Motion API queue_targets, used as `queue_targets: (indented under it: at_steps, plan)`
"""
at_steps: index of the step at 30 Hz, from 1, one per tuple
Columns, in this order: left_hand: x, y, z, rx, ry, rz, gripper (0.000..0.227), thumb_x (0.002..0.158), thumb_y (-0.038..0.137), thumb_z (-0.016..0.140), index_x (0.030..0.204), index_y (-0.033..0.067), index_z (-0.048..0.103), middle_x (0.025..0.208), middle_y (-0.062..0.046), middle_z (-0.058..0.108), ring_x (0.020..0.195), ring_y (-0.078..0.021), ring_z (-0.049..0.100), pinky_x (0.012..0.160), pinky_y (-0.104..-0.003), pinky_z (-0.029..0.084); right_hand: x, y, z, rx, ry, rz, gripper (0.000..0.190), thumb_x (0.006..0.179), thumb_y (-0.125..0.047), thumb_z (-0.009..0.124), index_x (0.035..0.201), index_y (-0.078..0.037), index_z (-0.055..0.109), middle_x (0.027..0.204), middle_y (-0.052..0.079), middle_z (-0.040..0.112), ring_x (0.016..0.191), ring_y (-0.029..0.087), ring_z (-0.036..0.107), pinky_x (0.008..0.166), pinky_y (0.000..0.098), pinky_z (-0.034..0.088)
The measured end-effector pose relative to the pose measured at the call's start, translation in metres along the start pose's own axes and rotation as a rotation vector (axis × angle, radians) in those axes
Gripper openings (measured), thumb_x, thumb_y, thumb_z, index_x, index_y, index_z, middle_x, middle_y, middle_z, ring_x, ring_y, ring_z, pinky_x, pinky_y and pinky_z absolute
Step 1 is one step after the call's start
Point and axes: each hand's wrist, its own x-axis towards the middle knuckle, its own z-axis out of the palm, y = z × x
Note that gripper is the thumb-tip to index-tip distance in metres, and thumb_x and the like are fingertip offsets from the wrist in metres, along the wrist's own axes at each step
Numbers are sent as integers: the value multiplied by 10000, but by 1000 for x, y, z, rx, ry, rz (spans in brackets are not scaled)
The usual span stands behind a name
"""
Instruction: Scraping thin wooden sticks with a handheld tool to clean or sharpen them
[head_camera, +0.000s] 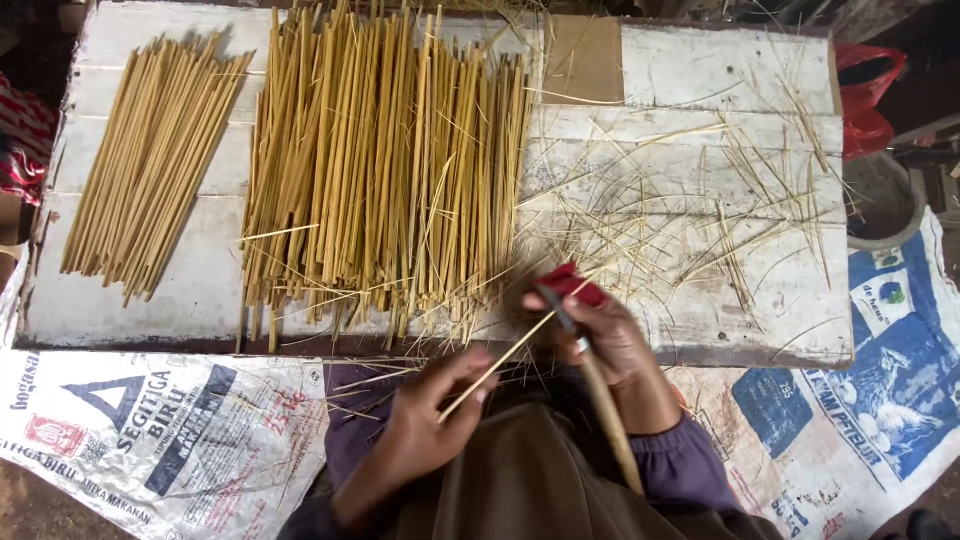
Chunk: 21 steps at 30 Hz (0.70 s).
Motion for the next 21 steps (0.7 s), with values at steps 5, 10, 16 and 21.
queue_targets:
  at_steps: [5,10,16,21]
  plan:
    - [-7,-33,-17,77,-139,-529,270,888,332,715,1006,120,834,984,-20,851,909,-120,783,830,-277,596,-5,11,21,-199,46,116,409,930,-71,652,1296,101,592,1290,309,687,442,165,596,363,238,512]
    - [-9,-41,-5,128,65,-311,159,902,199,713,940,89,822,908,-23,840,820,-115,766,785,-269,579,6,47,11,-206,-93,382,384,904,-11,752,1238,81,587,877,257,706,568,309,744,414,308,624]
    - [-26,-29,-35,159,-89,-409,195,912,267,714,905,117,837,890,12,848,824,-85,773,783,-244,577,15,-50,-20,-210,-109,128,557,902,-129,720,1396,37,524,1421,254,629,606,242,756,398,255,566]
    - [-27,-21,-33,153,52,-347,163,901,190,726,936,81,842,857,-10,797,802,-84,734,682,-232,564,12,-89,-25,-209,264,-156,460,949,-29,538,1401,55,561,1391,246,652,433,68,622,342,181,537]
